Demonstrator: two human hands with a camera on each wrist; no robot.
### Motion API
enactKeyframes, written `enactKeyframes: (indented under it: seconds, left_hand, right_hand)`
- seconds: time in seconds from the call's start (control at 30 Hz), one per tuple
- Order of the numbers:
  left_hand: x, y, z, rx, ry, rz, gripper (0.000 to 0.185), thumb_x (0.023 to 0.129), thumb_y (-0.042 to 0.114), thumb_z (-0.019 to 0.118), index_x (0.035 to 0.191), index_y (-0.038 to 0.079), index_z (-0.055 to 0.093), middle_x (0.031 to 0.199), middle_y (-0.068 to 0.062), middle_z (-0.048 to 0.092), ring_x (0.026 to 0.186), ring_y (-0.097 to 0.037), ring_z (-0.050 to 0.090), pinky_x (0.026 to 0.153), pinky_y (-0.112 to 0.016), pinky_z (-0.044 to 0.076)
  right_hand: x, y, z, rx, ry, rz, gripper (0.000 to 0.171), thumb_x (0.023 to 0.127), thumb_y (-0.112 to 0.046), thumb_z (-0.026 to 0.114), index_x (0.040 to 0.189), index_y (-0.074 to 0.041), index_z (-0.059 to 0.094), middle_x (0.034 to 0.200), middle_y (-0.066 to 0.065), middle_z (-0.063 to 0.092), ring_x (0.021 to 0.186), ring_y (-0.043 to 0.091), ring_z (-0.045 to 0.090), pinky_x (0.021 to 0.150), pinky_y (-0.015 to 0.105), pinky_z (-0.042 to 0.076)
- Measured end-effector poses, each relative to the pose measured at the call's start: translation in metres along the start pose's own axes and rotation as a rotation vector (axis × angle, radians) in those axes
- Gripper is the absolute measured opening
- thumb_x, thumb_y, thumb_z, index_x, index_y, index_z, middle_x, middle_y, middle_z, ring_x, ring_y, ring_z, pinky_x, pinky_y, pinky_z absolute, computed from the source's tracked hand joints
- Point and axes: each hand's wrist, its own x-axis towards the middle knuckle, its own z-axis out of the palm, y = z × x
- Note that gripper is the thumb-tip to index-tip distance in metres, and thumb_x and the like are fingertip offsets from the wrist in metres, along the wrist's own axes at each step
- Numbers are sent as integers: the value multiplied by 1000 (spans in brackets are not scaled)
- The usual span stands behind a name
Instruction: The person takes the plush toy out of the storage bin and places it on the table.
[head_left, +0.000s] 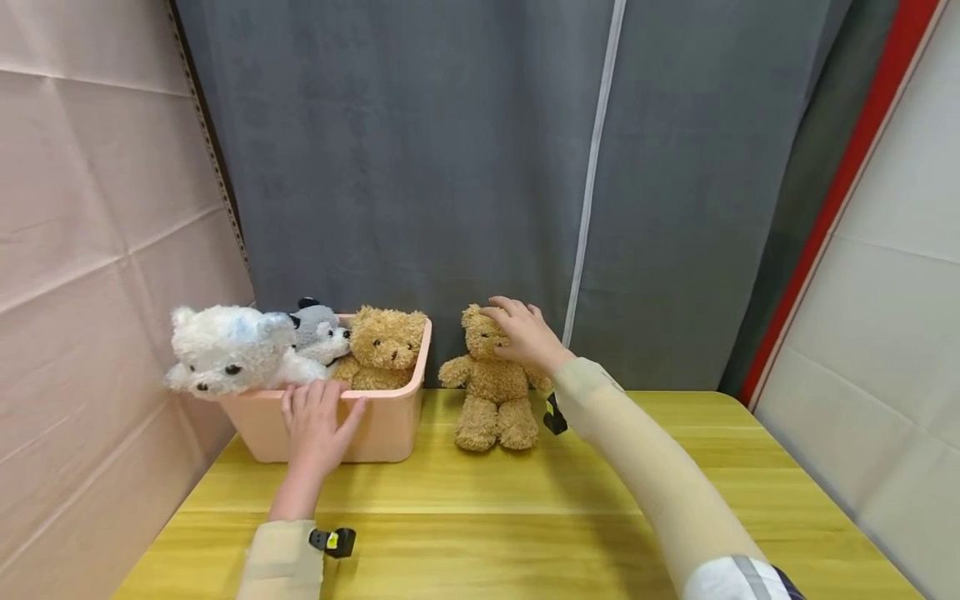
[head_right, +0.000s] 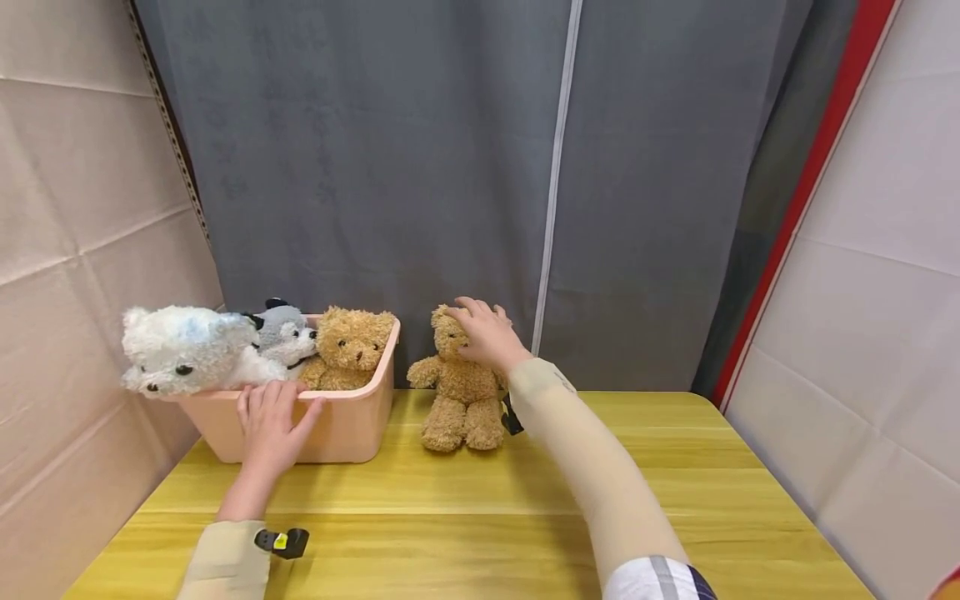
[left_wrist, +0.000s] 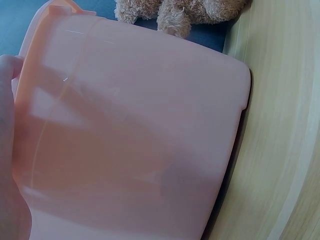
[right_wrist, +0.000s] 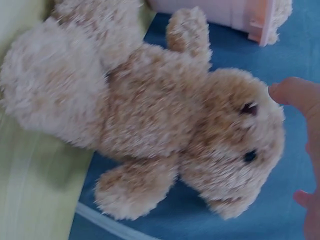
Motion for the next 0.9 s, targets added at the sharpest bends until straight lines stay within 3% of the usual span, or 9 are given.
enactKeyframes:
  seconds: [0.33,0.57,0.9]
  left_hand:
    - [-1,0,-1,8,-7,-1,42,93,42,56,107,3,56,103,-16,51,104,-37,40,107,-59,8]
    - [-2,1,1,3,-2,3,38,91,40,60,105,4,56,103,-15,52,104,-37,40,107,-59,7]
    - [-1,0,0,13,10,7,39,92,43,57,103,6,55,101,-14,51,102,-36,39,107,-58,8]
  right_hand:
    - [25,-42,-16,10,25,-91,69,87,-27,73,147,-19,39,153,9,30,138,27,31,109,56,21]
    - [42,-70,-18,-43,15,-199,72,88,-35,70,149,-22,34,154,7,28,140,22,28,110,55,21]
    - [67,-112,-28,-66,139,-404,77,84,-37,74,149,-23,36,155,7,28,140,21,27,112,45,20]
